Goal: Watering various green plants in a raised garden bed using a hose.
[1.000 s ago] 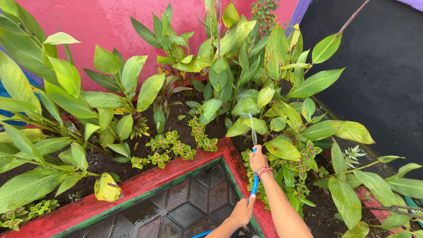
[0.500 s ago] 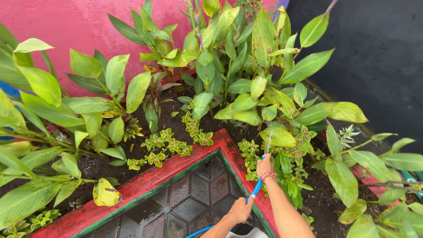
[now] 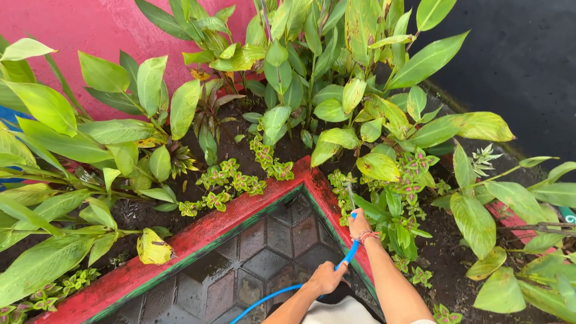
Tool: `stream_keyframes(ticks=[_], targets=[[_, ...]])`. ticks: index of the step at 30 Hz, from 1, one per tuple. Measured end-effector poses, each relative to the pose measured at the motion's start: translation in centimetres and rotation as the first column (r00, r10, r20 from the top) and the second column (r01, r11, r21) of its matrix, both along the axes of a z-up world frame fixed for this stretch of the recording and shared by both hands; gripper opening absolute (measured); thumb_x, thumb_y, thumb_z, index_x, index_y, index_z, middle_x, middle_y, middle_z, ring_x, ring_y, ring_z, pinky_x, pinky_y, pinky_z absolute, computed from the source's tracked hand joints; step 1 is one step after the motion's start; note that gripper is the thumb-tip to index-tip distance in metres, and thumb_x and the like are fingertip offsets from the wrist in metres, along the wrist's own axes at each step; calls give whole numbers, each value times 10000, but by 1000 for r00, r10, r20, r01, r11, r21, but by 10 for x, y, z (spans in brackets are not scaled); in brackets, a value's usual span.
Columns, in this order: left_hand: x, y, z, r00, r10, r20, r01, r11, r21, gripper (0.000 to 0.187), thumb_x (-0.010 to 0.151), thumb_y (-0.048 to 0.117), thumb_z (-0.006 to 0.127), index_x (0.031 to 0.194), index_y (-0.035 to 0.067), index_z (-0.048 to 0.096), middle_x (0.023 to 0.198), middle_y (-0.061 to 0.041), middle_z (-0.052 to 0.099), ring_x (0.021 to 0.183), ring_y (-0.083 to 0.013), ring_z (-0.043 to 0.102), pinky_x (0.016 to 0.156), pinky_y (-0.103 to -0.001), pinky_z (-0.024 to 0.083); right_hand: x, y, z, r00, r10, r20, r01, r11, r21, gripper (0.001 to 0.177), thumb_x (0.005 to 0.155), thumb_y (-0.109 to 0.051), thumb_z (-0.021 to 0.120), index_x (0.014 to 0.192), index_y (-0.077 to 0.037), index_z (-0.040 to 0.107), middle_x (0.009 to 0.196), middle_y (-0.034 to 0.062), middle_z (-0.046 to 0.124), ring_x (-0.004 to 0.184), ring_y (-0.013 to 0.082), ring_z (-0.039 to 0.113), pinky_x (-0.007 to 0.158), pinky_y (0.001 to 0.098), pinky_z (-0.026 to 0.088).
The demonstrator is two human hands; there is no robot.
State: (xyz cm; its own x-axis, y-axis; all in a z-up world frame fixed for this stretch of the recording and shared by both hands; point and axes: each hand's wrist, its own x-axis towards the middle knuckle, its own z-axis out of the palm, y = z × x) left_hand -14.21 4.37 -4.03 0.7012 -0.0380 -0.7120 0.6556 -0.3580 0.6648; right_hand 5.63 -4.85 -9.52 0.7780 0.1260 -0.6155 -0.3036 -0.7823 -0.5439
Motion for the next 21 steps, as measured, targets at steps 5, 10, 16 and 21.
stream_keyframes(ticks=[5,10,16,21], targets=[[-8,4,-13,1000,6,-9,-5,996,84,622,1046,651,400,671,160,338,599,-20,373,528,-184,350,554,-388,296,-5,-2,-28,1000,28,-1,-28,1000,9,229,1069,-217,402,1296,-187,388,680,120,562,459,274,587,423,396,581],[-16,8,2,999,-39,-35,43,990,137,609,1027,630,428,671,147,320,617,-21,360,544,-192,355,562,-404,292,-25,-19,-38,994,-95,-49,96,995,14,316,1062,-236,421,1367,-168,376,724,140,611,523,292,628,451,404,577],[-19,-9,-18,971,-226,-74,237,946,221,656,1007,687,434,697,110,397,683,-56,482,600,-250,446,582,-456,368,-65,-81,-84,900,-436,9,436,900,5,234,1014,-162,443,1241,-115,409,666,176,664,456,323,648,417,429,556],[-34,-24,-25,932,-353,-79,362,915,179,728,990,802,359,643,186,183,569,31,196,496,-129,157,513,-341,159,-106,-97,-67,811,-584,32,583,812,41,217,1028,-166,414,1243,-161,388,848,229,651,529,335,658,424,425,598]])
